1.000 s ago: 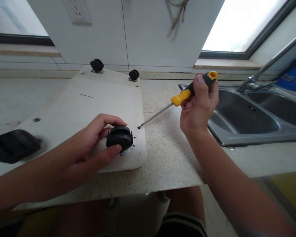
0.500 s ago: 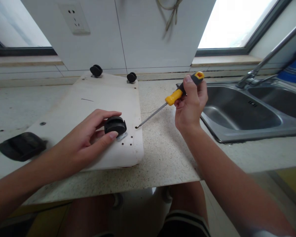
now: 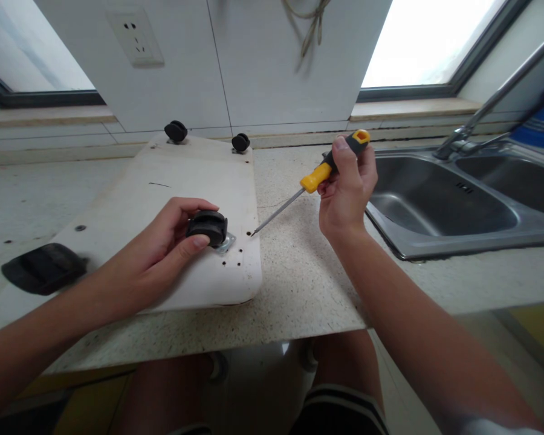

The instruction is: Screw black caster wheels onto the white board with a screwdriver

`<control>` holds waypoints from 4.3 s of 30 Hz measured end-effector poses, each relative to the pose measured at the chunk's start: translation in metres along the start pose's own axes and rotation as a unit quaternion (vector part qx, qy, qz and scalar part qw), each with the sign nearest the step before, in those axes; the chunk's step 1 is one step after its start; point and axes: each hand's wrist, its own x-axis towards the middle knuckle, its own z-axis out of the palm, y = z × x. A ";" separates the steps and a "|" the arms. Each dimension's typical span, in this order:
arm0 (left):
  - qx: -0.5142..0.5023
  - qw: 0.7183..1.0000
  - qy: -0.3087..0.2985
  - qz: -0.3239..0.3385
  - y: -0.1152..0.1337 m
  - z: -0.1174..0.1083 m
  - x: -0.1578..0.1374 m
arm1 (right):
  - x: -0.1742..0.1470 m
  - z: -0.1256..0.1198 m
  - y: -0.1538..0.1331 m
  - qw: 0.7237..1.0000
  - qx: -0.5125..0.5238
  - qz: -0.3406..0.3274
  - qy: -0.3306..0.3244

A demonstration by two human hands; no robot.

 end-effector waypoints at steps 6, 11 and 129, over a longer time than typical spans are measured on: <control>0.015 1.000 0.000 0.009 -0.003 0.001 0.000 | 0.001 -0.001 0.002 1.000 0.007 0.000 -0.002; 0.011 0.999 0.006 0.030 -0.005 0.001 0.000 | 0.002 -0.002 0.004 1.000 -0.009 0.001 0.000; 0.061 0.995 -0.079 0.010 0.018 0.004 0.003 | -0.033 -0.001 -0.032 0.947 -0.190 -0.166 -0.198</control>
